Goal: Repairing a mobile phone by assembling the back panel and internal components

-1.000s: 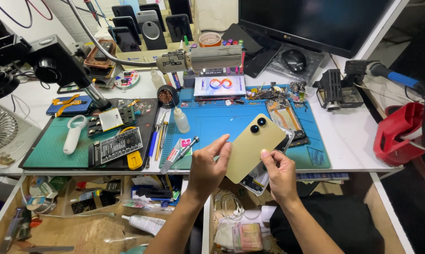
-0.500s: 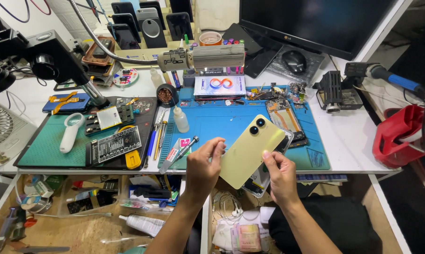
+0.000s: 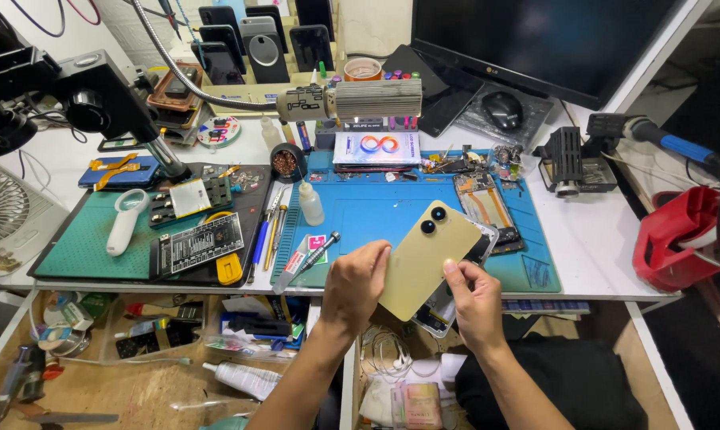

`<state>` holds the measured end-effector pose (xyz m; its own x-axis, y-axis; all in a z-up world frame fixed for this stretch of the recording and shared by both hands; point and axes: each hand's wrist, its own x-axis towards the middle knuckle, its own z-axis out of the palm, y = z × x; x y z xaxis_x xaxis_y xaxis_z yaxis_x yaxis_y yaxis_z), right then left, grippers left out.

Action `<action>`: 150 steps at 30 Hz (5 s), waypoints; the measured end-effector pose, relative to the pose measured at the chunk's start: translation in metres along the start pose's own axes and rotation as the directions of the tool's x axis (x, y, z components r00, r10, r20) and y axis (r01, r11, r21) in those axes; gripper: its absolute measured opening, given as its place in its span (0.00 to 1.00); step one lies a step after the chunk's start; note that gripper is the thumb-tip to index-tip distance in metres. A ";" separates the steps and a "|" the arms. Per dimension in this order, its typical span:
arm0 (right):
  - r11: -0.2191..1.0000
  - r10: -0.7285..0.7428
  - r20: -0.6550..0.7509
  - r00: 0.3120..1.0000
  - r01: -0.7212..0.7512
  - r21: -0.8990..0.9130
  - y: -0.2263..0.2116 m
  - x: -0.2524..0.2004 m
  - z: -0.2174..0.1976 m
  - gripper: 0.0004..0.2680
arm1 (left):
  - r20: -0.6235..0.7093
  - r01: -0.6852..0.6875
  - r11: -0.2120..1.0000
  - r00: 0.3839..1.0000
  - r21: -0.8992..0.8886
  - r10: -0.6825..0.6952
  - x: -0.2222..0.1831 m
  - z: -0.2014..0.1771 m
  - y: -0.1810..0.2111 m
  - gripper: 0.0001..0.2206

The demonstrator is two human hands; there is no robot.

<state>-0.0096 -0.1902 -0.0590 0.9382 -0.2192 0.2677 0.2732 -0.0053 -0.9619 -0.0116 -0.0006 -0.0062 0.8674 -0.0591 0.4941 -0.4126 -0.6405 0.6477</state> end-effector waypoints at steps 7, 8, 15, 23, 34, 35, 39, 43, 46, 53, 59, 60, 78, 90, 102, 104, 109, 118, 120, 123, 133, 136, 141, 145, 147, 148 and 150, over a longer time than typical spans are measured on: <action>0.998 -0.003 0.009 1.000 0.003 -0.064 -0.002 -0.002 0.000 0.14 | 0.022 -0.046 0.994 0.999 0.097 0.044 -0.002 -0.013 0.021 0.07; 0.995 0.003 0.013 1.000 -0.001 -0.097 -0.002 -0.003 -0.001 0.14 | 0.008 -0.081 0.983 0.997 0.168 0.081 -0.001 -0.009 0.018 0.07; 0.982 0.041 0.073 0.996 -0.027 -0.189 -0.024 -0.007 0.001 0.17 | -0.074 -0.261 0.859 0.943 0.440 0.325 -0.007 0.015 -0.001 0.15; 0.985 0.066 0.038 0.997 -0.059 -0.159 -0.016 -0.001 -0.004 0.14 | -0.013 -0.119 0.957 0.992 0.264 0.127 -0.002 0.013 -0.021 0.06; 0.993 0.094 -0.036 0.995 -0.091 0.072 0.001 0.008 -0.005 0.14 | 0.248 -0.045 0.904 0.966 0.424 -0.068 -0.072 -0.051 -0.041 0.10; 0.994 0.090 -0.049 0.995 -0.087 0.063 0.003 0.007 -0.004 0.14 | 0.321 -0.079 0.871 0.942 0.486 -0.094 -0.083 -0.051 -0.043 0.05; 0.994 0.097 -0.047 0.994 -0.094 0.054 0.005 0.006 -0.004 0.13 | 0.259 -0.123 0.811 0.965 0.571 -0.036 -0.104 -0.048 -0.057 0.11; 0.995 0.085 -0.037 0.996 -0.083 0.054 0.007 0.007 -0.002 0.13 | 0.338 -0.125 0.816 0.937 0.564 -0.090 -0.101 -0.051 -0.055 0.09; 0.995 0.088 -0.041 0.995 -0.086 0.041 0.010 0.007 -0.003 0.13 | 0.235 -0.099 0.826 0.971 0.555 -0.042 -0.098 -0.051 -0.055 0.10; 0.988 0.138 -0.023 0.990 -0.136 0.067 0.005 0.005 -0.001 0.13 | 0.011 -0.138 0.933 0.990 0.334 0.142 -0.057 -0.053 -0.009 0.17; 0.975 0.164 0.028 0.986 -0.166 0.148 0.001 -0.001 0.005 0.13 | 0.071 -0.198 0.924 0.980 0.326 0.185 -0.033 -0.011 0.030 0.56; 0.964 0.177 0.033 0.984 -0.180 0.195 0.000 0.000 0.006 0.11 | 0.076 -0.175 0.915 0.984 0.362 0.158 -0.028 -0.003 0.034 0.56; 0.993 0.107 -0.018 0.994 -0.108 -0.044 -0.005 -0.003 0.005 0.16 | -0.223 -0.296 0.858 0.883 0.419 0.413 -0.014 0.036 0.044 0.08; 0.988 0.145 -0.013 0.989 -0.144 0.062 -0.004 0.004 -0.001 0.16 | -0.087 -0.048 0.895 0.991 0.444 0.097 -0.070 -0.046 -0.030 0.11; 0.962 0.214 0.210 0.954 -0.243 0.123 -0.010 -0.013 0.014 0.13 | 0.145 -0.117 0.926 0.987 0.358 0.069 -0.060 -0.028 0.007 0.64; 0.964 0.214 0.217 0.952 -0.242 0.112 -0.006 -0.011 0.012 0.13 | 0.164 -0.052 0.951 0.986 0.305 0.001 -0.055 -0.029 0.010 0.60; 0.951 0.234 0.296 0.926 -0.281 0.129 -0.012 -0.009 0.014 0.14 | 0.245 0.260 0.962 0.931 0.079 -0.271 -0.054 -0.041 0.017 0.55; 0.846 0.456 0.354 0.817 -0.521 0.111 -0.006 0.001 0.012 0.17 | 0.415 0.554 0.299 0.808 -0.777 -0.419 -0.103 -0.012 0.000 0.53; 0.847 0.425 0.409 0.808 -0.514 0.136 0.002 0.002 0.013 0.10 | 0.473 0.558 0.146 0.793 -0.817 -0.383 -0.103 -0.011 0.008 0.50; 0.833 0.483 0.375 0.791 -0.547 0.083 0.003 0.000 0.018 0.14 | 0.409 0.473 0.121 0.844 -0.873 -0.347 -0.113 -0.001 0.005 0.50; 0.884 0.436 0.409 0.801 -0.468 -0.027 -0.036 -0.001 0.043 0.40 | 0.419 0.491 0.179 0.848 -0.853 -0.325 -0.111 -0.011 0.007 0.52; 0.894 0.436 0.376 0.817 -0.440 -0.082 -0.032 -0.003 0.041 0.40 | 0.410 0.486 0.189 0.849 -0.853 -0.333 -0.109 -0.008 0.008 0.48; 0.797 0.597 0.235 0.767 -0.602 -0.059 -0.060 0.003 0.050 0.37 | 0.453 0.506 0.026 0.792 -0.862 -0.410 -0.094 0.001 0.015 0.48; 0.821 0.571 0.231 0.788 -0.552 -0.147 -0.048 0.011 0.026 0.39 | 0.416 0.505 0.078 0.780 -0.860 -0.467 -0.069 0.013 0.020 0.53; 0.814 0.581 0.192 0.791 -0.561 -0.150 -0.037 0.015 0.017 0.39 | 0.445 0.556 0.095 0.745 -0.826 -0.497 -0.058 0.019 0.018 0.46; 0.809 0.588 0.212 0.781 -0.566 -0.157 -0.038 0.014 0.017 0.39 | 0.432 0.551 0.094 0.739 -0.829 -0.517 -0.056 0.020 0.018 0.46; 0.835 0.542 0.197 0.817 -0.496 -0.240 -0.040 0.014 0.014 0.36 | 0.437 0.585 0.145 0.727 -0.798 -0.529 -0.051 0.024 0.019 0.40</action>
<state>-0.0040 -0.1798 -0.0164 0.9565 0.0105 -0.2916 -0.2879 -0.1296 -0.9489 -0.0569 -0.0276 -0.0330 0.9708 -0.0386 -0.2370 0.2257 0.4836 0.8457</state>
